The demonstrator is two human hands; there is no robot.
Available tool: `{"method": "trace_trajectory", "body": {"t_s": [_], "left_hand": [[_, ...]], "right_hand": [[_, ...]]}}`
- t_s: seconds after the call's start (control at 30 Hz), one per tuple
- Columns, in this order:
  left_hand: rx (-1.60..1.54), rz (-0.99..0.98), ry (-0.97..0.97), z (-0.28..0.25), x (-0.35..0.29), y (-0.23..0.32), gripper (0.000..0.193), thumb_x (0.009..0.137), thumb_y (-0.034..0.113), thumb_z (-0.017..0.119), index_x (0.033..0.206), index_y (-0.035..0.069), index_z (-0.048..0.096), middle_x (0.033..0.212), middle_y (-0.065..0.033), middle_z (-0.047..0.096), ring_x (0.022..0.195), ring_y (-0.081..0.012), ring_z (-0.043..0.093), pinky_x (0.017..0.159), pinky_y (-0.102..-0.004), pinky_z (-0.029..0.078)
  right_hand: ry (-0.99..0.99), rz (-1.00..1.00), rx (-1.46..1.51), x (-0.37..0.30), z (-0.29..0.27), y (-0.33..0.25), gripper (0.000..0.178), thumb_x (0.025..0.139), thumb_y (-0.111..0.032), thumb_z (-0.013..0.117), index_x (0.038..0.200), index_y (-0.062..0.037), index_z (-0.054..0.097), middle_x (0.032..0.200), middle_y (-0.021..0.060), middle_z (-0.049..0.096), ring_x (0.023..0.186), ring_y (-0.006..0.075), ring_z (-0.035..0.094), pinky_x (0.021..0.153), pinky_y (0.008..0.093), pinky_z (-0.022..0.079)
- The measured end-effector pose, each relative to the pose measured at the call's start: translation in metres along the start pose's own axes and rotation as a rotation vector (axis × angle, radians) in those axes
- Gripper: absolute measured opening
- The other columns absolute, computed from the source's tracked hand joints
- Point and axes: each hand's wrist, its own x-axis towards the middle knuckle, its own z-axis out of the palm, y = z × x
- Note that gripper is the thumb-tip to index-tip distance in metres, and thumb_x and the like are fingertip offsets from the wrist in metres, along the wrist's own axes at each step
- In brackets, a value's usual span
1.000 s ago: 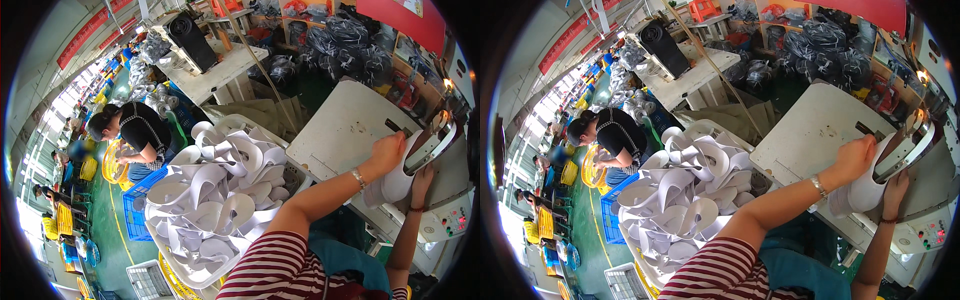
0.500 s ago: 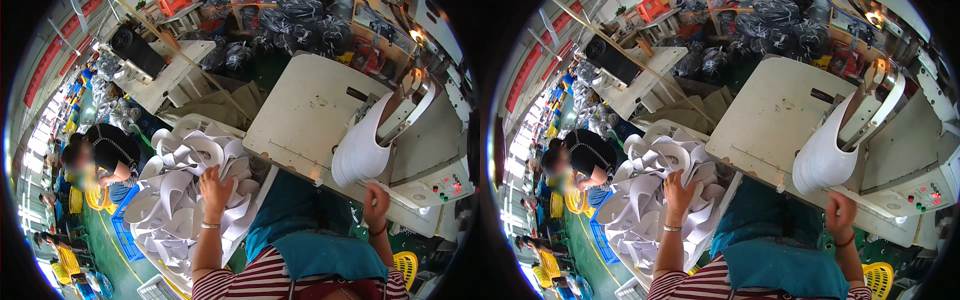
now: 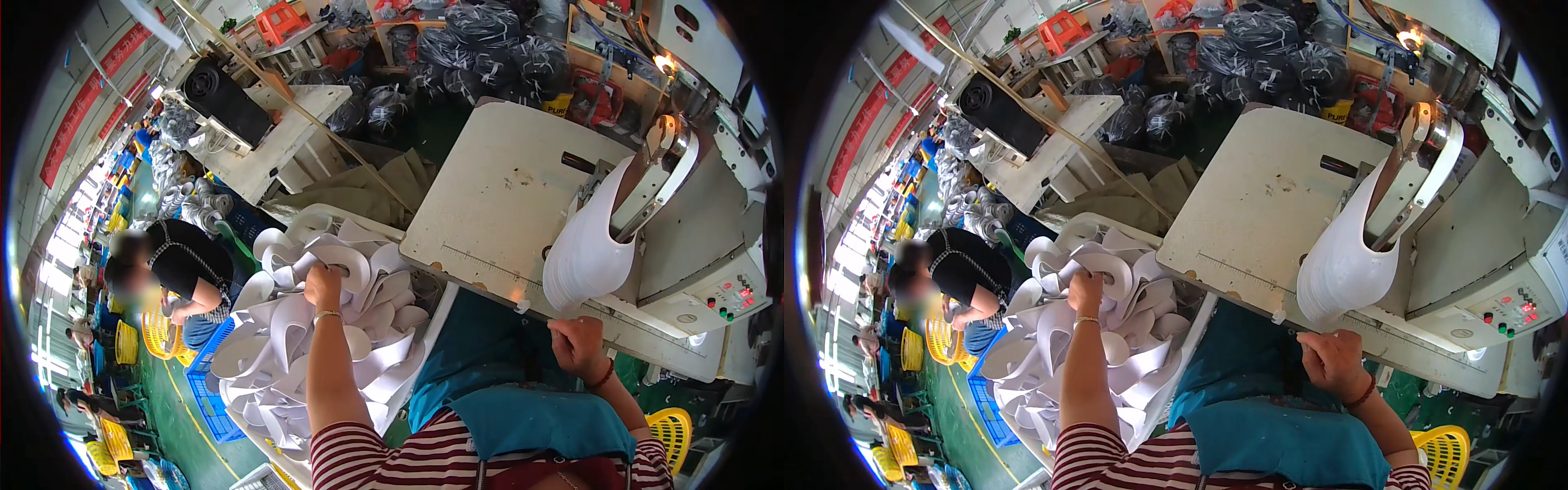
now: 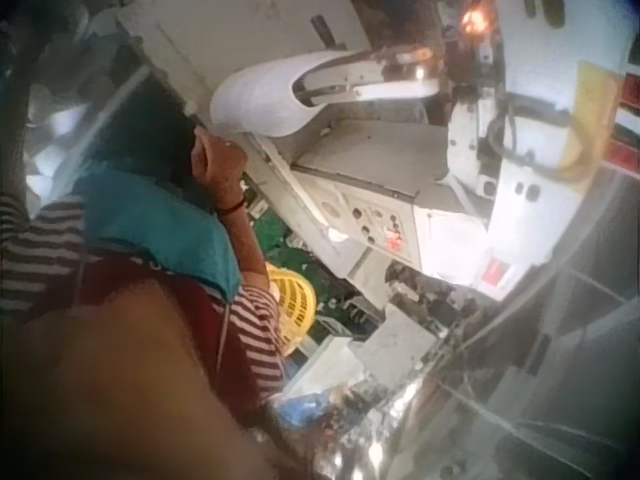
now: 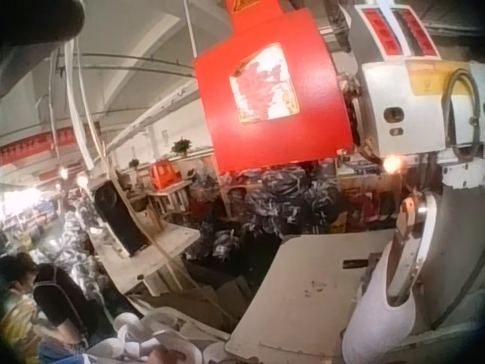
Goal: The person repeatedly takes shoe components from a bin, aligns and folds them by hand, and feeds them through a sewing machine to stitch them together.
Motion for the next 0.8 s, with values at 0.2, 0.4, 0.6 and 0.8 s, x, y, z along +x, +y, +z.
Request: {"method": "trace_trajectory", "body": {"t_s": [0.2, 0.4, 0.6, 0.8], "left_hand": [[-0.037, 0.165, -0.078, -0.03, -0.032, 0.016, 0.021, 0.074, 0.026, 0.056, 0.073, 0.009, 0.069, 0.051, -0.0075, 0.06, 0.046, -0.0178, 0.061, 0.053, -0.0316, 0.05], [-0.341, 0.694, 0.247, -0.075, -0.138, 0.013, 0.009, 0.066, 0.01, 0.067, 0.07, 0.003, 0.065, 0.068, -0.011, 0.057, 0.061, -0.0275, 0.054, 0.055, -0.0343, 0.042], [-0.486, 0.783, 0.287, -0.085, -0.2, 0.037, 0.008, 0.063, 0.001, 0.067, 0.069, 0.002, 0.063, 0.068, -0.0108, 0.053, 0.061, -0.0266, 0.053, 0.055, -0.034, 0.042], [-0.175, 0.856, 0.163, -0.051, -0.232, 0.048, 0.007, 0.072, 0.009, 0.064, 0.077, 0.007, 0.06, 0.077, -0.0115, 0.056, 0.057, -0.0297, 0.057, 0.047, -0.0383, 0.045]], "right_hand": [[-0.013, 0.056, 0.061, 0.0, 0.001, 0.004, 0.016, 0.072, 0.002, 0.057, 0.085, -0.0056, 0.059, 0.059, 0.0044, 0.054, 0.045, 0.022, 0.048, 0.045, 0.0336, 0.035], [-0.037, -0.05, 0.091, 0.035, 0.017, -0.004, 0.019, 0.071, -0.001, 0.061, 0.088, -0.0077, 0.06, 0.062, 0.0023, 0.058, 0.048, 0.0202, 0.053, 0.046, 0.0331, 0.039], [-0.149, -0.118, 0.459, 0.102, 0.072, -0.033, 0.02, 0.075, -0.015, 0.065, 0.094, -0.0073, 0.06, 0.077, 0.0062, 0.06, 0.065, 0.0248, 0.059, 0.06, 0.0363, 0.046], [-0.448, 0.036, 0.596, 0.105, 0.179, -0.041, 0.027, 0.082, -0.032, 0.059, 0.085, -0.0055, 0.063, 0.084, 0.0124, 0.061, 0.072, 0.0302, 0.058, 0.066, 0.04, 0.046]]}}
